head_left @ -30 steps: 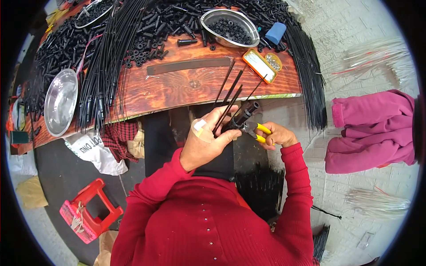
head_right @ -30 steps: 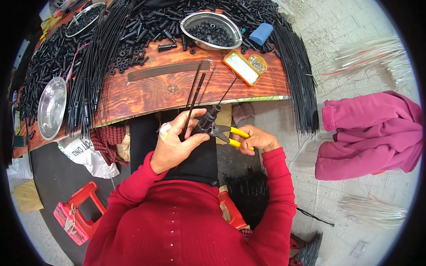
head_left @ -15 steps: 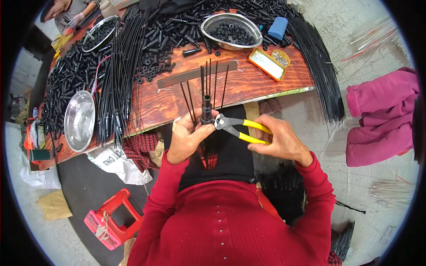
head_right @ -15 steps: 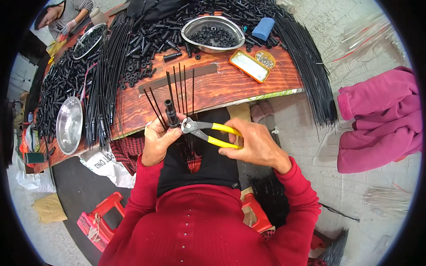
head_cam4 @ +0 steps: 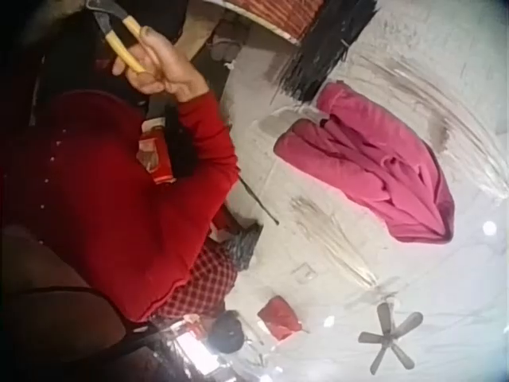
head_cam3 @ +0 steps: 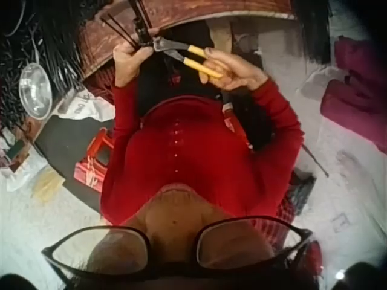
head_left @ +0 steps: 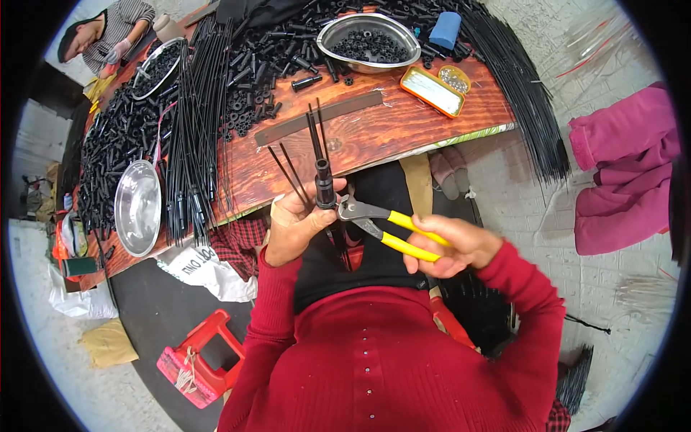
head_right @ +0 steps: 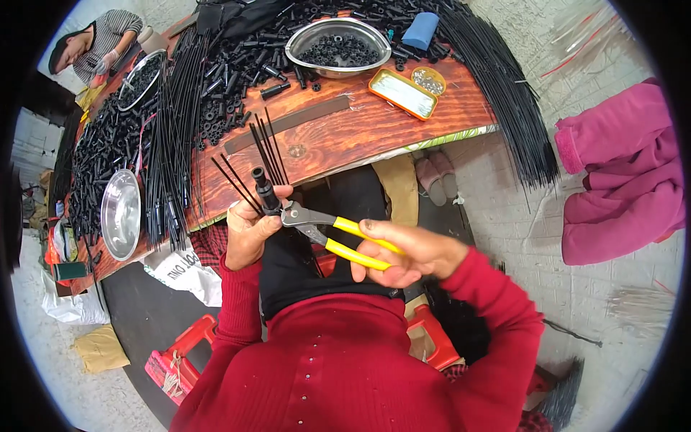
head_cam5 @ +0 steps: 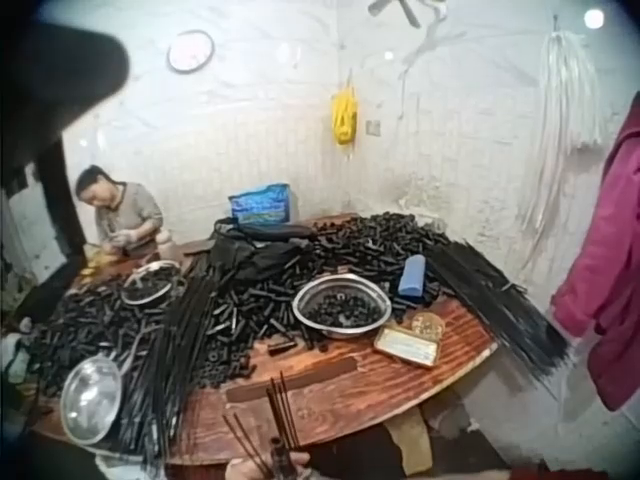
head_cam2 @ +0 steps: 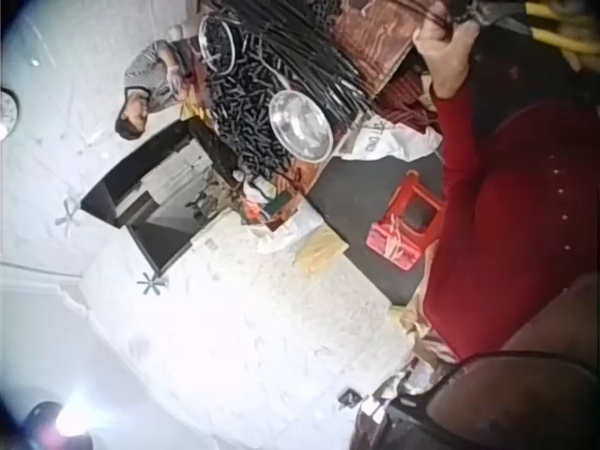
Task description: Cutting and assembling bundles of black wires using pliers at a workbench.
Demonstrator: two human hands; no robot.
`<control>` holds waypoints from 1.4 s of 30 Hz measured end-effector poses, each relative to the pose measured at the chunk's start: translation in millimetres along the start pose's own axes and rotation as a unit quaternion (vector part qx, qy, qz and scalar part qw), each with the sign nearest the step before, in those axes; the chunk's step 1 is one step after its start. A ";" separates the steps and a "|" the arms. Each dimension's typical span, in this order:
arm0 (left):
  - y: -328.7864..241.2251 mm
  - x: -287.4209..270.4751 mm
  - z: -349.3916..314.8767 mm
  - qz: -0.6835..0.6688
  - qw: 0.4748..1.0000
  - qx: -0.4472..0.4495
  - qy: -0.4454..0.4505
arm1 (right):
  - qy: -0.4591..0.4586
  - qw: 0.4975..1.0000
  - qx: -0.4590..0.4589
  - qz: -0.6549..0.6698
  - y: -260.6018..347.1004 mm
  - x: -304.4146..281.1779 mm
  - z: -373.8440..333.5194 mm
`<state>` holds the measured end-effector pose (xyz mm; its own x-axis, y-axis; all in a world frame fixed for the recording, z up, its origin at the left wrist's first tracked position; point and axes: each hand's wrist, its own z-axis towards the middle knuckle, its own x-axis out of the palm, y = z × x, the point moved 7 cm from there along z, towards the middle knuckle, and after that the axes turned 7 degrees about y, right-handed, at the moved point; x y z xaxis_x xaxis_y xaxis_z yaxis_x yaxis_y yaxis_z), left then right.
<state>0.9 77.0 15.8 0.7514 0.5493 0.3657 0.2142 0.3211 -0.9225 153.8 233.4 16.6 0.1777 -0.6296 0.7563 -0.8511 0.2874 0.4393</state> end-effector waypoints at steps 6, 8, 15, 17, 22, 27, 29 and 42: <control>-1.4 -3.4 1.8 0.018 1.000 0.008 -0.008 | -0.015 0.996 -0.022 -0.082 9.8 -9.8 9.1; 0.9 -6.9 0.3 0.025 0.999 0.011 -0.020 | -0.095 0.962 -0.086 -0.241 34.6 -5.2 0.3; 2.8 -8.5 3.7 0.022 0.997 -0.003 -0.080 | -0.390 0.584 -0.137 -0.699 70.7 8.6 -17.4; 4.1 -7.0 0.4 0.021 0.997 -0.005 -0.079 | -0.329 0.645 -0.101 -0.682 67.7 -9.7 -12.0; 7.6 -6.7 0.2 0.015 0.996 0.005 -0.084 | -0.170 0.820 -0.092 -0.538 61.3 -13.0 0.8; 7.8 -9.8 1.4 0.030 0.994 0.010 -0.102 | -0.224 0.772 -0.093 -0.588 64.0 -8.8 4.8; 7.1 -8.1 3.6 0.029 0.995 0.000 -0.098 | -0.280 0.628 -0.250 -0.682 75.5 12.2 -5.3; 4.6 -4.7 4.8 0.030 0.995 -0.014 -0.098 | -0.307 0.541 -0.229 -0.749 90.1 26.6 -14.3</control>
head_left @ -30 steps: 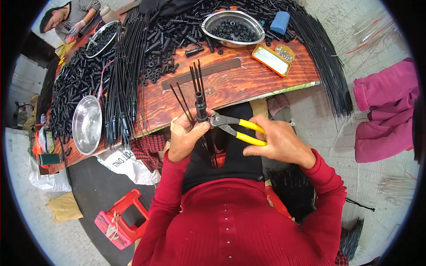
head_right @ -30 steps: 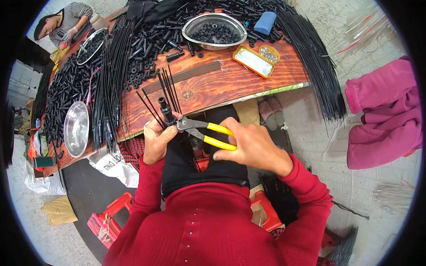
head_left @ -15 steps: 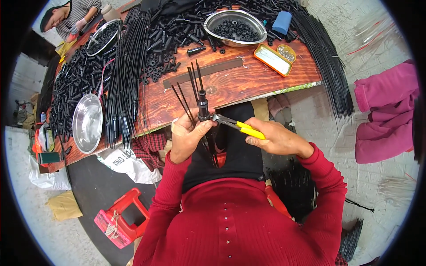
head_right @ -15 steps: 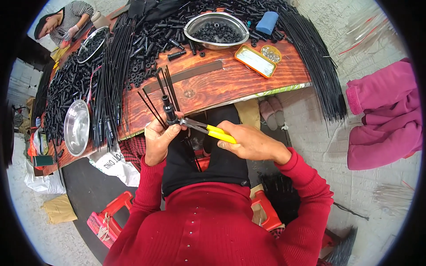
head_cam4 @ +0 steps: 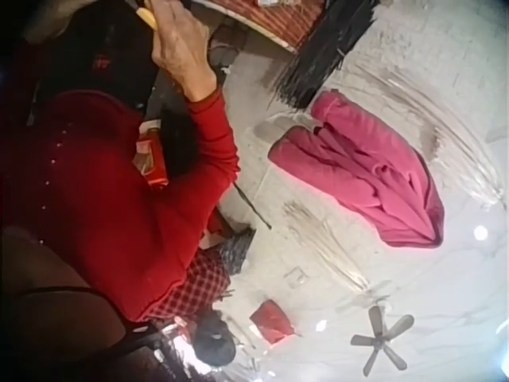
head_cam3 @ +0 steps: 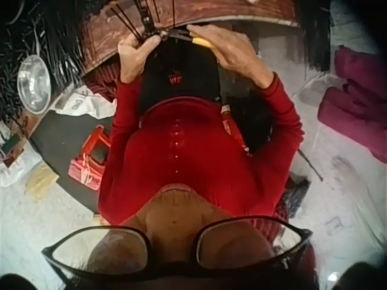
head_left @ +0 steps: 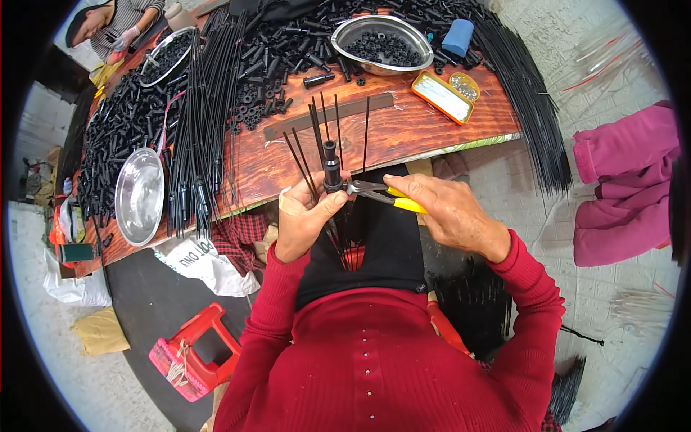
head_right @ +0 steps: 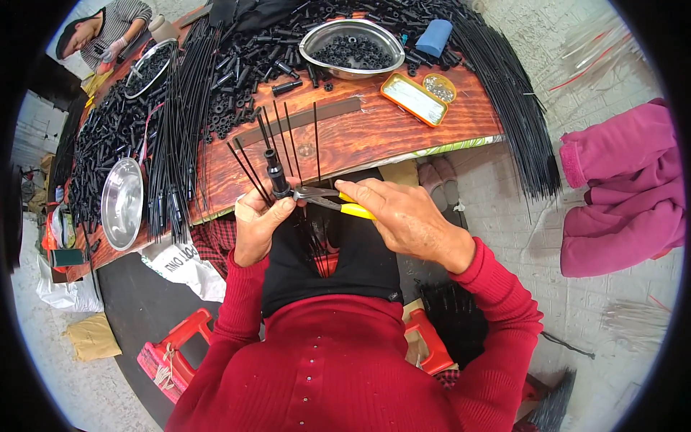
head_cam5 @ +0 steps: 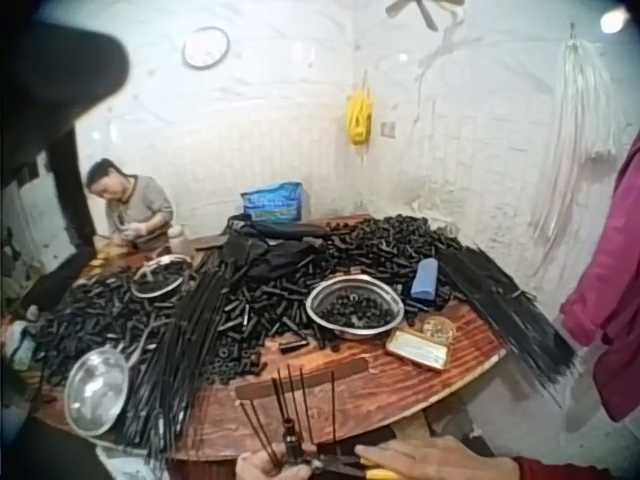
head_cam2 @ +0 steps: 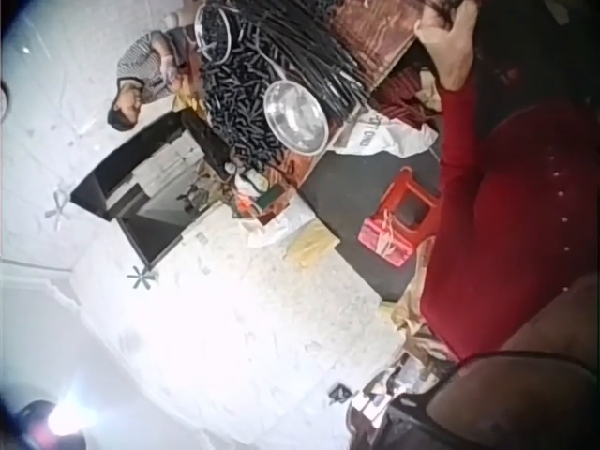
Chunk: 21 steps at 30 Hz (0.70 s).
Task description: Cutting and assembling bundles of black wires using pliers at a workbench.
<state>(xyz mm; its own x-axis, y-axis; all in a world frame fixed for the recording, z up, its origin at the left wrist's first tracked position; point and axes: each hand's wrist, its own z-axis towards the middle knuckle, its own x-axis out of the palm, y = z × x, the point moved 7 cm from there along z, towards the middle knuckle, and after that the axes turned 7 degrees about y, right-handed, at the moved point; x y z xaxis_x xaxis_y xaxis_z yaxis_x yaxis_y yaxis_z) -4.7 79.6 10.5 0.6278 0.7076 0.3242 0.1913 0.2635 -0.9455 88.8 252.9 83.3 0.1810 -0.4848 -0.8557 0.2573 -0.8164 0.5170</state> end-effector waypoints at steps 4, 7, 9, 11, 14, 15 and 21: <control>0.6 -1.1 -0.2 0.005 1.000 -0.001 0.002 | -0.042 0.995 -0.059 -0.072 3.4 -4.3 1.4; -0.6 -0.1 -0.5 0.001 1.000 -0.004 0.012 | -0.035 0.993 -0.072 -0.089 4.3 -8.8 3.0; -0.6 0.4 -0.7 0.000 1.000 -0.006 0.019 | -0.035 0.991 -0.086 -0.097 6.0 -12.4 4.5; 0.5 -0.1 -1.4 -0.012 1.000 -0.007 0.017 | -0.011 0.994 -0.071 -0.084 4.3 -12.1 6.5; 0.7 -0.3 -1.3 -0.012 1.000 -0.002 0.016 | -0.012 0.993 -0.078 -0.086 4.7 -11.2 6.9; 0.6 -0.4 -1.2 -0.012 1.000 -0.003 0.016 | -0.011 0.993 -0.078 -0.085 4.5 -10.9 7.0; -1.0 0.7 -1.6 -0.006 1.000 0.005 0.016 | 0.003 0.994 -0.072 -0.080 -1.2 -5.9 8.8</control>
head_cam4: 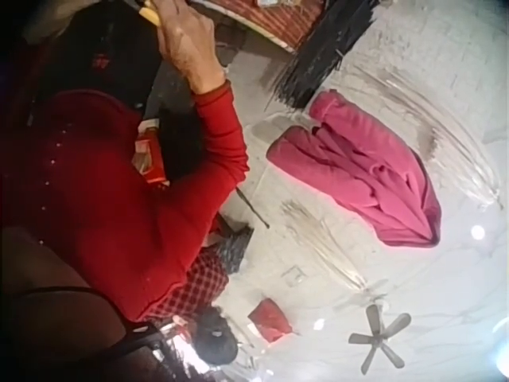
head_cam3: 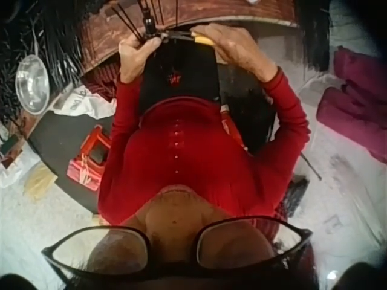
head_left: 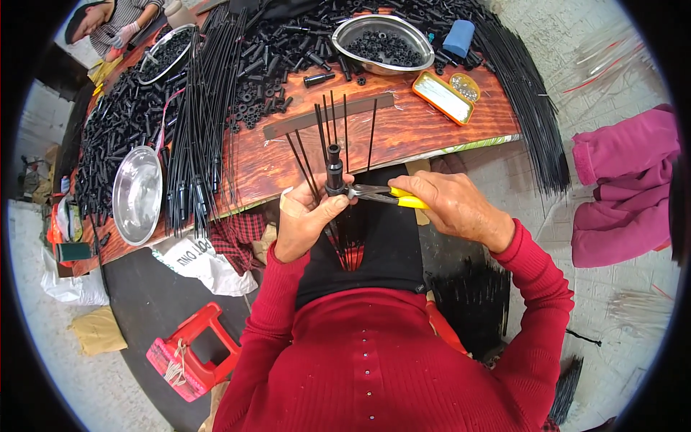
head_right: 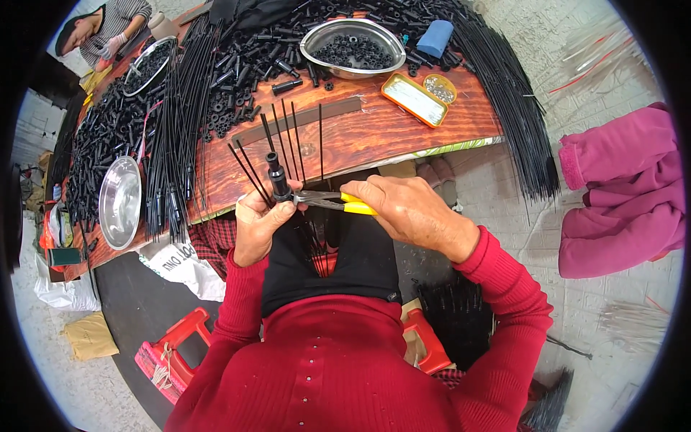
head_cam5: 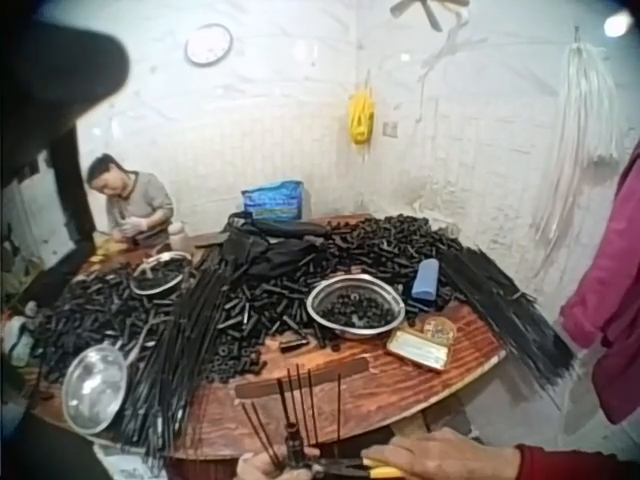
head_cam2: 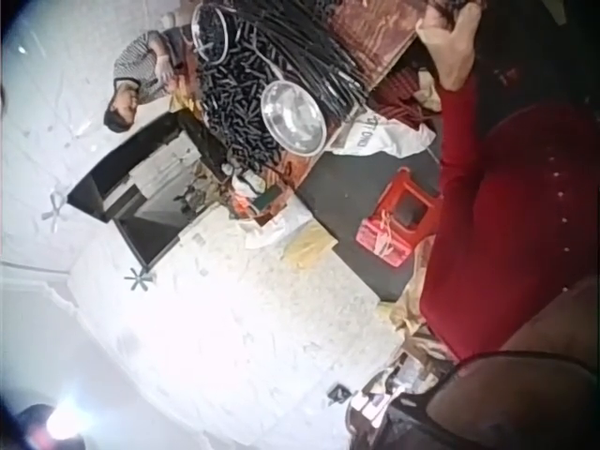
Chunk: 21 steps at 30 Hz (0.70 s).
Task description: Cutting and assembling bundles of black wires using pliers at a workbench.
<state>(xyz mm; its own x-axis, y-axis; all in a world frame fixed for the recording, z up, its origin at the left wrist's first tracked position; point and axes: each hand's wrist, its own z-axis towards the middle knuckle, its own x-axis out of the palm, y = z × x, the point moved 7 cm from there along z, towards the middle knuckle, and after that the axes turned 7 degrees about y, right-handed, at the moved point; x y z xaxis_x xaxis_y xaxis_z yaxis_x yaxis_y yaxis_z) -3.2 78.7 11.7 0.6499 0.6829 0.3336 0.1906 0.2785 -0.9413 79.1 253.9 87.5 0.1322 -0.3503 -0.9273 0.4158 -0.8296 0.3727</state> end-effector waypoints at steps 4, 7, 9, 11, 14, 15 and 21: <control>-0.6 0.6 -0.4 -0.009 1.000 0.000 0.010 | -0.026 0.999 0.031 0.028 -5.4 13.6 -3.9; -0.6 -1.9 0.5 0.001 1.000 -0.006 0.021 | -0.020 0.994 0.088 0.064 -8.6 25.9 -4.9; 1.3 -6.2 2.0 0.007 1.000 -0.010 0.025 | -0.007 0.983 0.104 0.148 -11.6 34.4 -4.1; 0.8 -11.9 3.7 0.043 0.999 0.011 0.030 | 0.027 0.941 0.116 0.316 -10.8 45.2 -4.8; 9.9 -27.5 5.8 -0.036 0.995 0.017 0.088 | 0.099 0.836 0.155 0.518 -1.3 61.9 -8.1; 10.2 -33.0 3.9 -0.045 0.994 0.019 0.099 | 0.076 0.826 0.168 0.532 -2.1 64.1 -8.4; 25.3 -65.3 14.3 -0.214 0.954 0.120 0.169 | -0.017 0.789 0.169 0.590 -2.2 89.5 -2.0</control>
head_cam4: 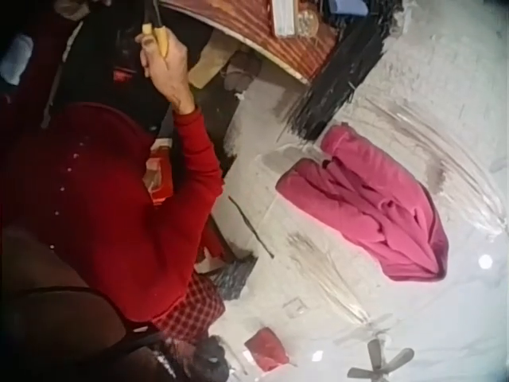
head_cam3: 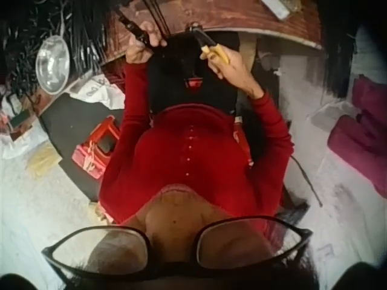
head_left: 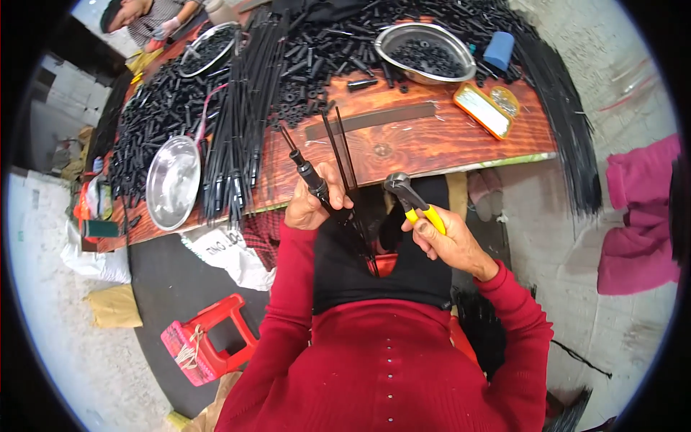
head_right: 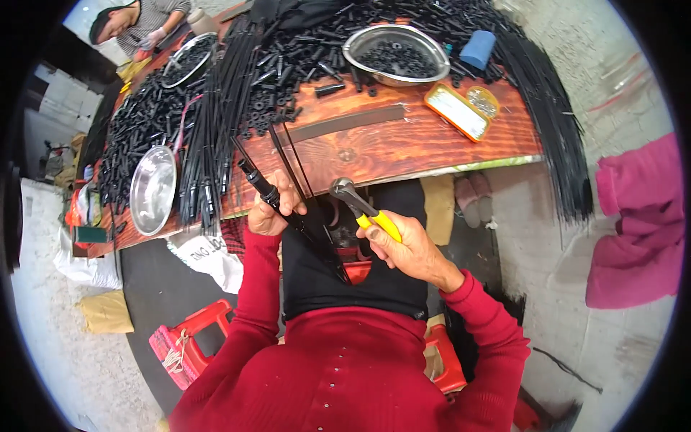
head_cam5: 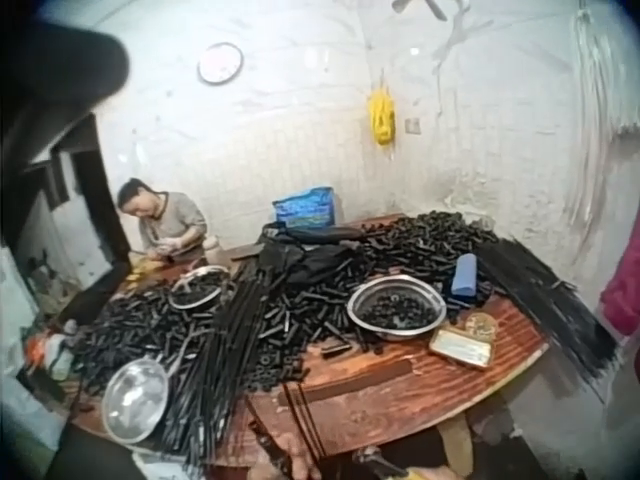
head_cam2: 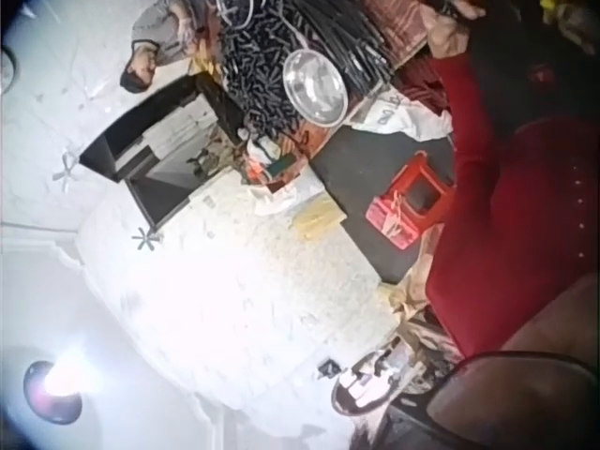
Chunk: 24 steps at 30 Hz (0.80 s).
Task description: Cutting and assembling bundles of black wires using pliers at a workbench.
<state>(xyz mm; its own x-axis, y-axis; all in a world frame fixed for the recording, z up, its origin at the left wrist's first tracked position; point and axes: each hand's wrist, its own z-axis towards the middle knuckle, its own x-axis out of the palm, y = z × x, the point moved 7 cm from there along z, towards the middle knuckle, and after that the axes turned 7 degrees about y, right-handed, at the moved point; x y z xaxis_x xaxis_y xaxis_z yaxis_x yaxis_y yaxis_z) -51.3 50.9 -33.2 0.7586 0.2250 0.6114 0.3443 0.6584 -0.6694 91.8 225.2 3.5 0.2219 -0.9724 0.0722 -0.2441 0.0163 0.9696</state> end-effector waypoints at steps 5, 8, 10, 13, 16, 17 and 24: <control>-6.5 6.8 1.0 -0.151 0.976 0.081 0.134 | 0.022 0.998 -0.057 0.004 -10.6 19.8 18.6; -8.6 18.8 3.9 -0.113 0.971 0.110 0.180 | 0.031 0.992 -0.111 -0.050 -7.7 30.2 22.5; 5.0 18.2 -2.2 -0.204 0.950 0.079 0.221 | 0.035 0.988 -0.133 -0.073 -4.4 34.4 23.1; 10.2 22.0 -3.8 -0.332 0.898 0.076 0.281 | 0.047 0.981 -0.159 -0.105 -7.6 37.2 21.1; 3.2 34.5 5.8 -0.331 0.887 0.056 0.318 | 0.045 0.977 -0.156 -0.141 -11.6 39.9 21.2; 0.1 38.2 10.6 -0.315 0.891 0.054 0.322 | 0.030 0.969 -0.189 -0.155 -8.4 40.4 20.4; -0.1 35.4 10.9 -0.354 0.862 0.063 0.358 | 0.034 0.956 -0.217 -0.193 -0.6 49.2 21.0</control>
<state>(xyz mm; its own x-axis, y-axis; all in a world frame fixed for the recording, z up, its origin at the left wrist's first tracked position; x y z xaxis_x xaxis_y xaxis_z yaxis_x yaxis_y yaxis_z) -30.5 66.6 -6.9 0.5455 -0.7360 0.4010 0.8324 0.5314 -0.1571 83.0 172.5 1.6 0.2810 -0.9084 -0.3096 0.2807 -0.2307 0.9317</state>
